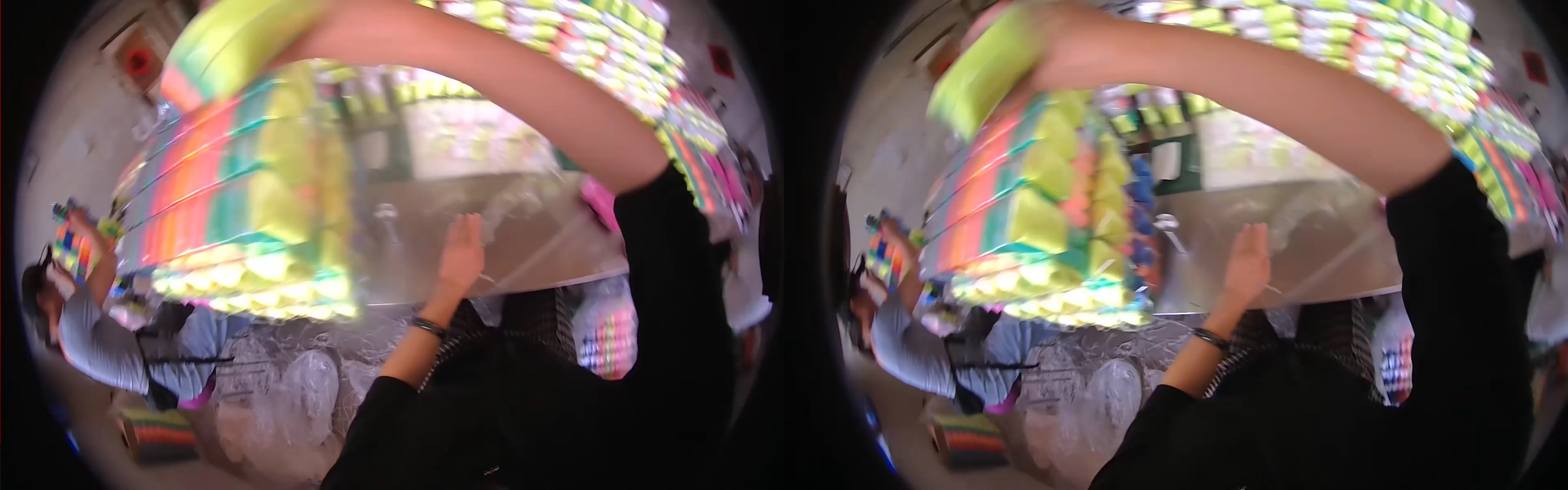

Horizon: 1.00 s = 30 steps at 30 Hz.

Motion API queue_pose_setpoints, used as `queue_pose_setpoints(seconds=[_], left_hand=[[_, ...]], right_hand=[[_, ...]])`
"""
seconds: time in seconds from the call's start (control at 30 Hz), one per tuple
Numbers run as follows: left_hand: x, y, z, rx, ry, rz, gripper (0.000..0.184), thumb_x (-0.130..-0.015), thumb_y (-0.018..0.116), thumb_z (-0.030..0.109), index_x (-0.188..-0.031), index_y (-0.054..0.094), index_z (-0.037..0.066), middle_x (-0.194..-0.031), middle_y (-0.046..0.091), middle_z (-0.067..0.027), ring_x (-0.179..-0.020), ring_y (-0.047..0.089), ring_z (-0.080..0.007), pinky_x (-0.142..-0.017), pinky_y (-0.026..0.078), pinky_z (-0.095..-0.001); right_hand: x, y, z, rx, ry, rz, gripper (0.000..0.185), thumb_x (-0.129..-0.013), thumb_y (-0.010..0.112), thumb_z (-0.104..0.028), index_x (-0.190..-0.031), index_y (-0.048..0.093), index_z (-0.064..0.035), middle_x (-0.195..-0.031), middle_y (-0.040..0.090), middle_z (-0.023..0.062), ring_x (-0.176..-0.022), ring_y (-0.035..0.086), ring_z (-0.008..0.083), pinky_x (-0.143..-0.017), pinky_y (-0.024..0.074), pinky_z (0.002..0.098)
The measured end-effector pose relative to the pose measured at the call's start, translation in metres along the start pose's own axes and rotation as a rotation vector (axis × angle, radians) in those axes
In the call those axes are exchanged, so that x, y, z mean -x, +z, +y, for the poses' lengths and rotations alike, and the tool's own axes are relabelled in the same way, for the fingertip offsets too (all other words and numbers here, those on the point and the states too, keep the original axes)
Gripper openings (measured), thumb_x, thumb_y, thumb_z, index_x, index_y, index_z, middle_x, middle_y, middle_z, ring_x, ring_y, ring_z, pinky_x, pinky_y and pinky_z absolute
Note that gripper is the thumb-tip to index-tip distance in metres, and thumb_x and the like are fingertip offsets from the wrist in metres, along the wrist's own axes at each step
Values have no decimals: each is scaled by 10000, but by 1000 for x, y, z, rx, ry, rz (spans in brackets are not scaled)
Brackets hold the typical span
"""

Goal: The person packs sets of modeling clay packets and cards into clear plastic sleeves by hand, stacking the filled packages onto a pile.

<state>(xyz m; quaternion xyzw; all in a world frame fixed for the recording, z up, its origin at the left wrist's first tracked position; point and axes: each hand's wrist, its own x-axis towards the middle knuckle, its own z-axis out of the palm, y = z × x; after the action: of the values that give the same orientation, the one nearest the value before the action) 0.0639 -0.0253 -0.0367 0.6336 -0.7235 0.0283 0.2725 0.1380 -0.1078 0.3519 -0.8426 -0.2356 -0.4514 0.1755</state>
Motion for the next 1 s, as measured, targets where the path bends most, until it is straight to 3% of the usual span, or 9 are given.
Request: queue_pose_setpoints(seconds=[0.13, 0.3, 0.4, 0.47, 0.57, 0.6, 0.63, 0.77, 1.0], left_hand=[[4, 5, -4, -13, 132, -55, 464, -833, 491, 119, -1267, 464, -46, -1362, 430, -205, -1290, 367, -380, -1090, 268, -444], [6, 7, -5, 2, 176, -53, 453, -842, 490, 104, -1278, 466, -14, -1365, 427, -204, -1293, 363, -376, -1085, 267, -474], [4, 9, -10, -72, 209, -161, 459, -859, 491, 108, -1300, 448, -12, -1387, 404, -194, -1311, 340, -371, -1094, 258, -461], [5, 4, -11, -99, 204, -250, 466, -872, 492, 110, -1320, 431, -5, -1408, 378, -194, -1324, 321, -368, -1099, 257, -439], [3, -15, 0, -67, 152, -286, 460, -892, 482, 120, -1334, 419, 6, -1416, 364, -199, -1331, 307, -372, -1103, 250, -425], [3, -19, 4, -34, 115, -280, 461, -898, 483, 129, -1339, 417, 15, -1417, 363, -199, -1332, 302, -376, -1102, 248, -425], [3, -20, 8, -37, 114, -282, 461, -898, 483, 129, -1339, 417, 15, -1417, 363, -199, -1332, 302, -376, -1102, 248, -425], [9, -7, 7, -116, 55, -177, 423, -947, 422, 192, -1337, 432, 28, -1401, 382, -208, -1329, 306, -380, -1100, 242, -415], [5, -13, 16, 428, -272, -146, 474, -1003, 278, 296, -1382, 377, 31, -1398, 405, -192, -1338, 308, -357, -1105, 222, -419]], right_hand=[[252, -71, -139, -519, 911, 373, 450, -835, 588, -316, -1195, 485, -66, -1034, 584, 144, -814, 594, 237, -670, 510, 348], [437, -11, -301, -1060, 1166, 1075, 447, -939, 484, -272, -1309, 382, -43, -1165, 496, 164, -880, 516, 207, -701, 459, 322], [479, 3, -358, -717, 1476, 818, 547, -903, 534, -103, -1406, 318, -102, -1418, 300, 153, -1253, 309, 266, -995, 299, 368], [447, -17, -365, -300, 1285, 296, 612, -898, 532, -32, -1448, 283, -127, -1522, 190, 149, -1415, 154, 278, -1117, 193, 389], [498, -44, -368, -838, 1360, 363, 573, -900, 522, -30, -1432, 324, -100, -1507, 246, 118, -1365, 291, 292, -1091, 268, 391], [497, -58, -361, -1088, 1733, 510, 619, -913, 548, -146, -1452, 252, -74, -1477, 295, 130, -1296, 397, 287, -1068, 308, 383], [480, -54, -346, -1243, 1499, 817, 736, -906, 576, -255, -1472, 149, -59, -1458, 301, 163, -1281, 397, 263, -1069, 299, 383], [448, -44, -314, -931, 1653, 573, 861, -872, 618, -304, -1477, 69, -35, -1488, 240, 165, -1360, 251, 217, -1103, 214, 370], [458, -99, -318, -900, 1546, 72, 768, -879, 601, -270, -1466, 172, -23, -1304, 478, 110, -1223, 418, 180, -1049, 297, 356]])
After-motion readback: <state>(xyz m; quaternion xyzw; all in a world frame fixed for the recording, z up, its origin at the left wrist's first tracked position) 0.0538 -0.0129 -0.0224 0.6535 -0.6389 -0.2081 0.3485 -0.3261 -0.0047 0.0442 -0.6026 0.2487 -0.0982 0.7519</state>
